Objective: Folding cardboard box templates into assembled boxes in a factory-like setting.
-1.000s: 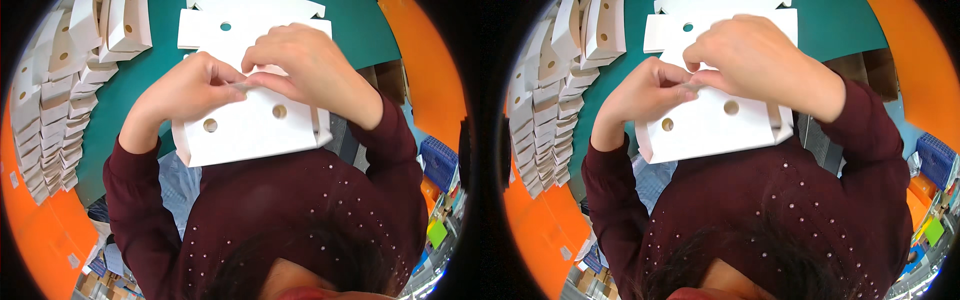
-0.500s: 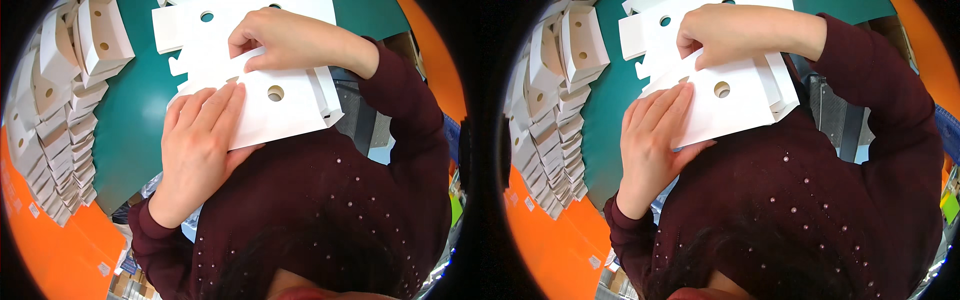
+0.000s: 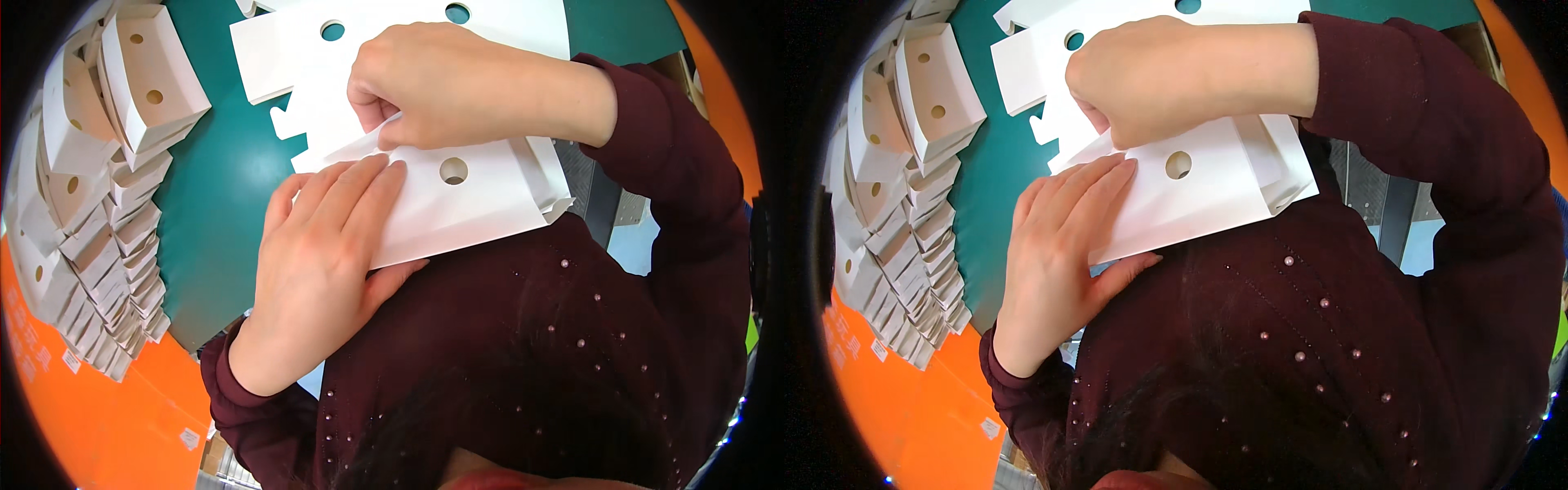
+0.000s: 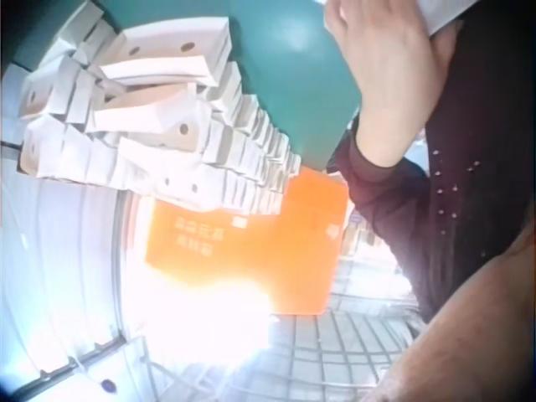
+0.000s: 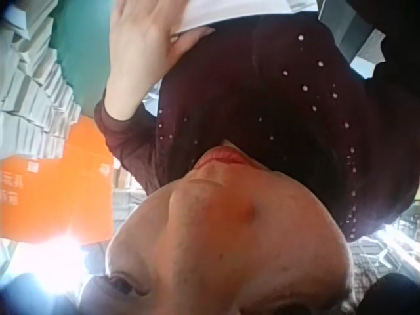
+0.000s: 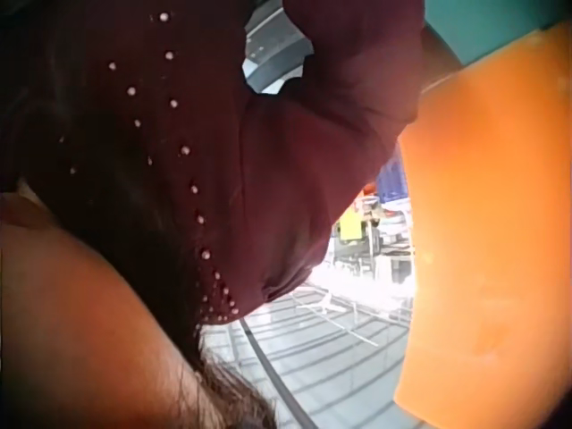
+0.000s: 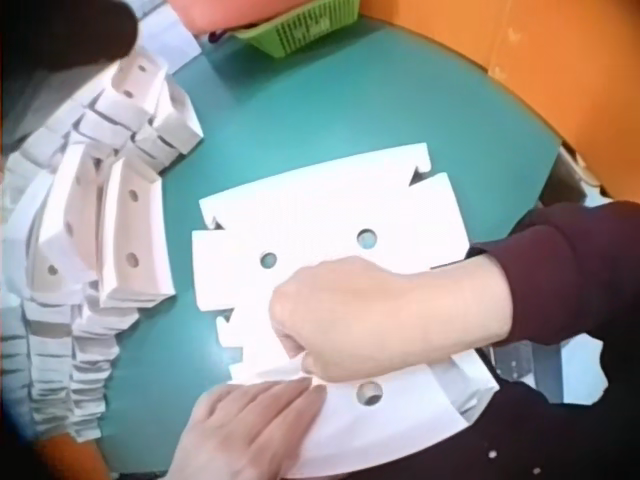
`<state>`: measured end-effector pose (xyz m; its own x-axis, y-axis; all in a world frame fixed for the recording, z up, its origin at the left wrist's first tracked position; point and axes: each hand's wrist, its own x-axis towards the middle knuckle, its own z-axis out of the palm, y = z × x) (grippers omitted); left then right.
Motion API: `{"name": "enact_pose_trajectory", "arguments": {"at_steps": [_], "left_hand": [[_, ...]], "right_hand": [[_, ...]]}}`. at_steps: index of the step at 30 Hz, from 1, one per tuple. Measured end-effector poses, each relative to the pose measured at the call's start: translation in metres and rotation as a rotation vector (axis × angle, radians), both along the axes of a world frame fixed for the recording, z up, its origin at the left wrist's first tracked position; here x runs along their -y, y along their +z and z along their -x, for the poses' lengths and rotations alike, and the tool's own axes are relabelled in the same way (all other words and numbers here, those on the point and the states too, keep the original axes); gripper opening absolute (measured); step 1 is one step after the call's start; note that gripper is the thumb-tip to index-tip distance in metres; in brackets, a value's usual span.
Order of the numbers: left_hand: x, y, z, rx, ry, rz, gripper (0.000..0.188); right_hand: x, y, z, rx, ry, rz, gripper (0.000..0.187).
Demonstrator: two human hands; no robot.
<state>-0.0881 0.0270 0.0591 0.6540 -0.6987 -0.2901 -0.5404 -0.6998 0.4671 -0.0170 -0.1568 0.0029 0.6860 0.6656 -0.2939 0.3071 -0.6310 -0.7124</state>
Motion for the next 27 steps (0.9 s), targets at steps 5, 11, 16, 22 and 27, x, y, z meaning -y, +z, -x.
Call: {"name": "enact_pose_trajectory", "arguments": {"at_steps": [5, 11, 16, 22, 27], "left_hand": [[-0.002, 0.001, -0.005, -0.052, 0.022, 0.0, 0.066], [-0.005, -0.001, -0.007, -0.067, 0.02, 0.015, 0.064], [-0.004, 0.0, 0.005, 0.062, 0.062, -0.018, 0.063], [-0.009, -0.002, 0.024, 0.294, 0.109, 0.041, 0.05], [-0.016, -0.007, 0.033, 0.3, 0.113, 0.15, 0.042]], "right_hand": [[0.001, -0.005, 0.001, -0.018, -0.034, -0.041, 0.013], [0.001, -0.006, 0.002, -0.002, -0.031, -0.021, 0.013], [0.005, -0.003, -0.003, -0.076, -0.006, -0.091, 0.015], [0.012, 0.01, -0.003, -0.148, 0.003, -0.06, 0.019], [0.015, 0.01, 0.006, -0.097, -0.021, -0.135, 0.016]]}}
